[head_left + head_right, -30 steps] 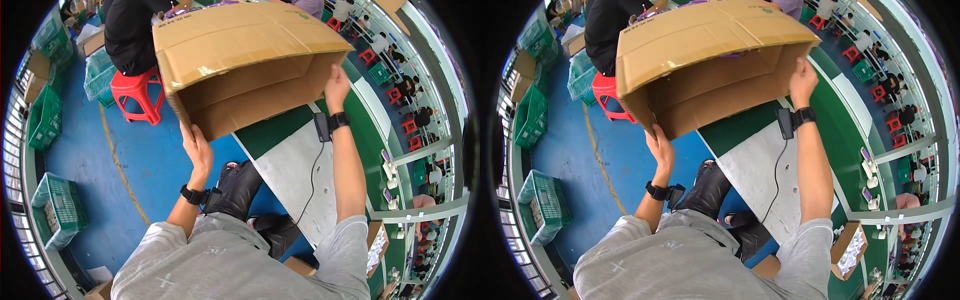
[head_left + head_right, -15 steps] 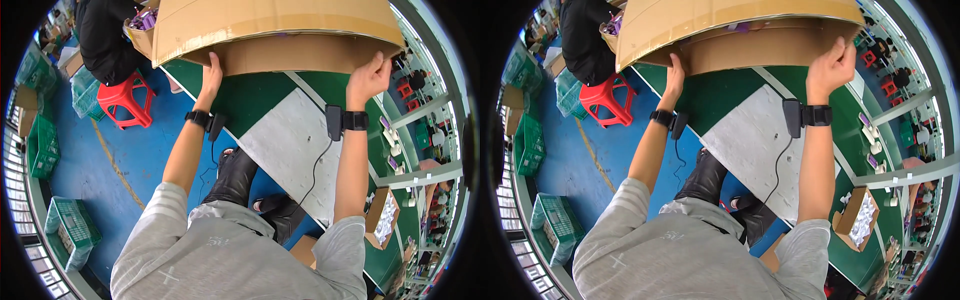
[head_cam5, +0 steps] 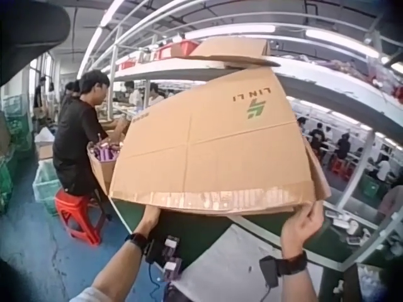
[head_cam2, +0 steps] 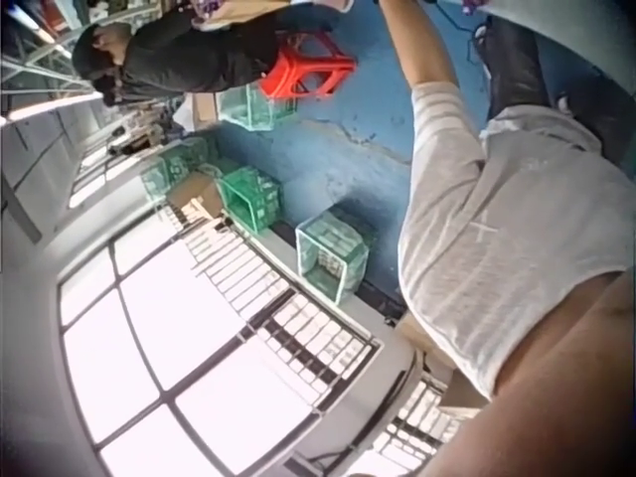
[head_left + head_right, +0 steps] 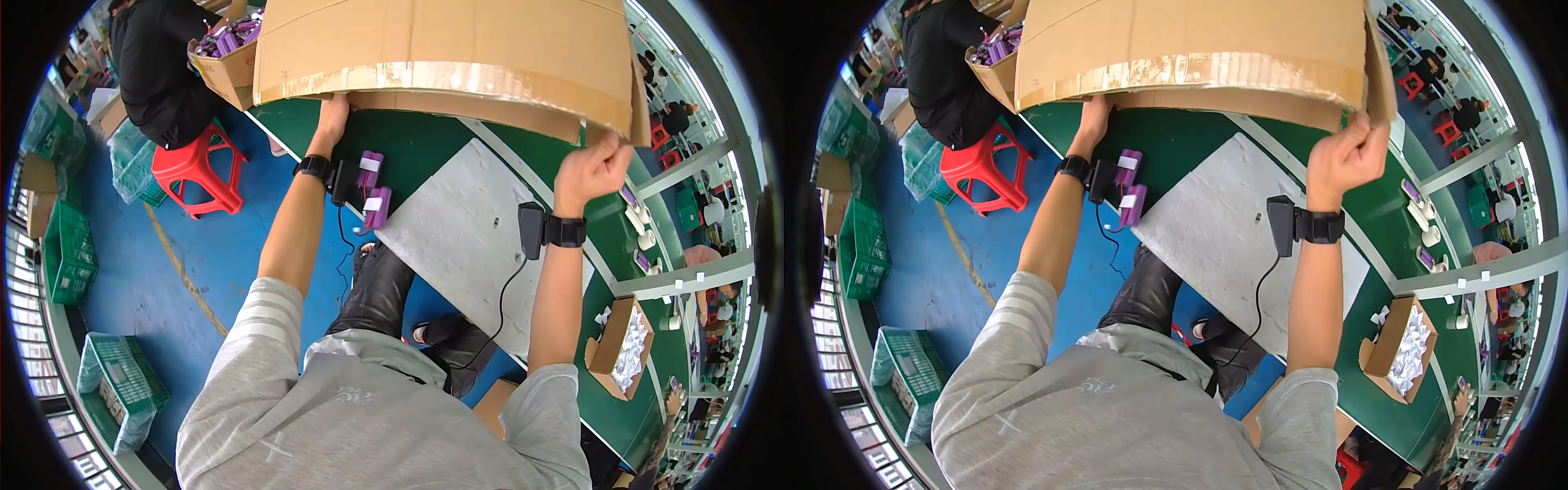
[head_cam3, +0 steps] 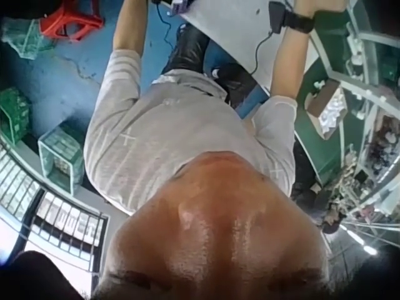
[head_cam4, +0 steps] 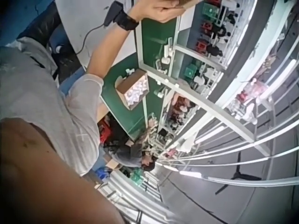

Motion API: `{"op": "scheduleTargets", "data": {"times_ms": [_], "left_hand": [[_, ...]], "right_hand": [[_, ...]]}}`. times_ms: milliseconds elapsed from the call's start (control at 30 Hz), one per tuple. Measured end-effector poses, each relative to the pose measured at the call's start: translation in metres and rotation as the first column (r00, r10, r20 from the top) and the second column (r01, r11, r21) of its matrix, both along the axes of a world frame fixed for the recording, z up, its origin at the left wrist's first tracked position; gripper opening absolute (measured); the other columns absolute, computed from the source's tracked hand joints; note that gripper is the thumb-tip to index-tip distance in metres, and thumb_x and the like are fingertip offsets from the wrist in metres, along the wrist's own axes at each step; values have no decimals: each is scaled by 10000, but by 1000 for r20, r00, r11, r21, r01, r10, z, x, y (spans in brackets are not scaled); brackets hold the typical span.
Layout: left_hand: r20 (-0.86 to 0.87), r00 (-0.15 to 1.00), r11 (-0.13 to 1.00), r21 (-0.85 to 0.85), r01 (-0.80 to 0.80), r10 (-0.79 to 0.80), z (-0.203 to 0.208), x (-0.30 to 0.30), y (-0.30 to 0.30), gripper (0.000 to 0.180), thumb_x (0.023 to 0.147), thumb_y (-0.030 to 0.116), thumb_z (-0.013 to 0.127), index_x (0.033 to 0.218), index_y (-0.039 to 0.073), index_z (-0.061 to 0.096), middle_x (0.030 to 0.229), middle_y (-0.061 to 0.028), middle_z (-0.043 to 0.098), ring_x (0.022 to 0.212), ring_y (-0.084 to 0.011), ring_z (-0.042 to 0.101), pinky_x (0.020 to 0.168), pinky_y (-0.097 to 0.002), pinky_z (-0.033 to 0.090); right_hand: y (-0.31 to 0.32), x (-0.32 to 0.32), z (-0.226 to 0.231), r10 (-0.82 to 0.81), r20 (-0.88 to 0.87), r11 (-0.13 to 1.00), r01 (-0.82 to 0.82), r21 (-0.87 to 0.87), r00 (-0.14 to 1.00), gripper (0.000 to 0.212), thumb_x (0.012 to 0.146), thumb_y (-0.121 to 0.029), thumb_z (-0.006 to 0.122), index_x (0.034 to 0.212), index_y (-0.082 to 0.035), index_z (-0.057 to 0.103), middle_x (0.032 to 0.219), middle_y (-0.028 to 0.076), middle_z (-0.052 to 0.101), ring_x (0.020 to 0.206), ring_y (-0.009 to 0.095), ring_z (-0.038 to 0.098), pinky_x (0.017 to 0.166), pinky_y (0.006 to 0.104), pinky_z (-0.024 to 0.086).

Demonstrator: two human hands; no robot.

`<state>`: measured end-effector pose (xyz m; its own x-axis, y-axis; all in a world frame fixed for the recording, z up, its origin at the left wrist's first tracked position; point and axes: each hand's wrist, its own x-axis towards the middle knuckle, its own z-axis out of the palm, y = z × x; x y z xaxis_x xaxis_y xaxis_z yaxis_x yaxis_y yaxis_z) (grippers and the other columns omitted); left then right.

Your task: The person retrieves battery packs from a box and connects them to circuit boards before installing them into fan housings. After moving the box to access more components, they repeat the process of wiring and assembling the batteries into additional fans.

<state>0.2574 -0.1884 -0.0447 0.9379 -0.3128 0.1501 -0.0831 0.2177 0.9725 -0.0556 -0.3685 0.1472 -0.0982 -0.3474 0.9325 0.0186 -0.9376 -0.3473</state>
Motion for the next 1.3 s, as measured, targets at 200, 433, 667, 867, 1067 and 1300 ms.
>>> {"op": "scheduleTargets", "data": {"times_ms": [200,433,667,867,1067,1300], "left_hand": [[336,942,981,172,-87,24,-12,22,14,409,945,238,529,1228,-56,497,1225,-130,569,1065,-240,555,876,-345,465],[-42,998,862,-503,-57,42,-19,13,4,233,873,47,596,1082,-54,596,1068,-125,636,1036,-207,583,850,-333,481],[296,925,970,-116,-212,237,18,33,12,251,860,35,591,1100,-36,592,1073,-142,638,1046,-223,583,856,-345,481],[598,759,888,162,-430,259,39,-2,62,271,849,26,586,1115,-20,588,1078,-157,640,1056,-236,583,862,-356,481],[742,648,648,409,-642,173,76,-25,147,348,847,25,578,1195,28,556,1129,-175,631,1085,-307,586,911,-402,465],[-68,946,805,-508,-305,316,82,-137,346,614,965,457,491,1441,99,342,1433,-86,424,1311,-259,403,1103,-422,309]], "right_hand": [[-18,-8,1,94,194,989,-68,-134,977,312,999,-248,494,911,37,586,710,65,564,607,159,467,565,293,398],[-23,-26,-13,-46,6,999,46,-21,999,137,875,-70,629,854,15,524,796,28,572,726,113,507,692,258,431],[-18,-31,-8,-32,24,989,35,-144,999,155,839,-42,662,827,1,514,780,18,559,713,102,490,688,253,423],[-4,-27,13,97,160,993,-83,-89,982,176,881,-92,627,802,-28,483,764,4,529,681,82,459,635,236,393],[25,-32,31,252,239,960,-274,63,938,243,973,-194,539,792,-40,489,713,-26,468,622,50,397,537,214,326],[122,5,48,601,-19,799,-600,22,799,231,969,-233,574,829,-50,597,589,-62,424,534,29,361,461,215,270]]}}
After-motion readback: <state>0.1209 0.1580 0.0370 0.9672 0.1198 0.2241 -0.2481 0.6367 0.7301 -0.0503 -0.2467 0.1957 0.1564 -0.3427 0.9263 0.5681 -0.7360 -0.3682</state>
